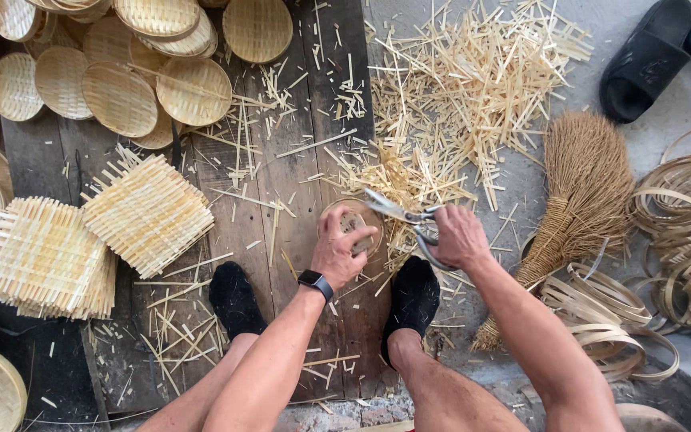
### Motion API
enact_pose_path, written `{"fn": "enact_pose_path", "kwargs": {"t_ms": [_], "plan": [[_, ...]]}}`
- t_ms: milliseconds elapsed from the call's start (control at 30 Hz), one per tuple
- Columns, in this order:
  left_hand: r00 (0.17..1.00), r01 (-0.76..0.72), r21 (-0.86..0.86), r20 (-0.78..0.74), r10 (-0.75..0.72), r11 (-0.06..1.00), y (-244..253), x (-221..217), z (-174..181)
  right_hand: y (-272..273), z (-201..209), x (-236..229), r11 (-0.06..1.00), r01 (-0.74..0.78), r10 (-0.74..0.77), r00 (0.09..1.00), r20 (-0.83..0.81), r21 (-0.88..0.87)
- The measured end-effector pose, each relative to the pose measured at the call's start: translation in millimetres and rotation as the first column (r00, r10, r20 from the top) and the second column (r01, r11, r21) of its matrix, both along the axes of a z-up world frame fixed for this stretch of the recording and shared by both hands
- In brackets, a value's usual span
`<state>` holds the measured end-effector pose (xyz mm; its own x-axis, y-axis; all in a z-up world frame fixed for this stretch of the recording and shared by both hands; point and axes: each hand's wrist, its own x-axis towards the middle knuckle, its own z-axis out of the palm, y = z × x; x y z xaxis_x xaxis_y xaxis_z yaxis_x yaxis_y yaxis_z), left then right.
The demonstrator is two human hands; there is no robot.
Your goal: The person sits on the floor and uses shears to trim the excess bamboo strips from the edges of a woven mat placed over a circular wooden form. The person repeatedly picks up a mat, trims the perimeter, and places the finished piece into a stack.
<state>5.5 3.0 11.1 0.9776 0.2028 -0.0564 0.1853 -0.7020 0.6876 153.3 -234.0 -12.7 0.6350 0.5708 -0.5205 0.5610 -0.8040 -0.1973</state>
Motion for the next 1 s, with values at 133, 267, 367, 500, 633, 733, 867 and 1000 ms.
{"fn": "enact_pose_path", "kwargs": {"t_ms": [133,267,367,500,633,733,867,1000], "plan": [[0.996,0.087,-0.098,0.001,-0.087,0.991,7.1,2.8,2.5,8.6,-18.9,-10.2,0.995,-0.088,0.08,0.983,0.163,0.041],[0.976,0.214,-0.038,-0.04,-0.215,0.976,22.5,7.0,8.5,-14.2,-48.6,-4.9,0.998,-0.044,0.045,0.999,0.02,-0.05],[0.994,0.112,-0.067,0.015,-0.112,0.991,20.0,2.9,8.6,-23.7,-48.1,-3.0,0.998,-0.058,0.059,0.997,0.043,-0.023],[1.0,-0.006,-0.11,0.012,0.008,0.994,5.7,-2.1,-3.0,-8.2,-18.9,-0.7,0.995,-0.055,0.057,0.998,0.015,-0.082],[1.0,0.029,-0.117,-0.007,-0.03,0.993,5.1,-0.9,-7.1,12.1,-13.4,-8.4,0.995,-0.092,0.084,0.985,0.148,0.048],[0.997,0.071,-0.15,-0.014,-0.074,0.986,10.6,0.3,-2.4,9.6,-25.3,-5.5,0.998,-0.057,0.057,0.997,0.054,-0.001],[0.984,0.173,-0.173,0.0,-0.176,0.97,23.4,4.7,5.4,-12.6,-29.6,5.9,0.987,0.017,-0.034,0.994,-0.107,-0.158],[0.99,0.116,-0.195,-0.062,-0.13,0.974,29.6,8.7,5.2,-35.6,-18.1,18.5,0.959,0.199,-0.218,0.973,-0.075,-0.201]]}}
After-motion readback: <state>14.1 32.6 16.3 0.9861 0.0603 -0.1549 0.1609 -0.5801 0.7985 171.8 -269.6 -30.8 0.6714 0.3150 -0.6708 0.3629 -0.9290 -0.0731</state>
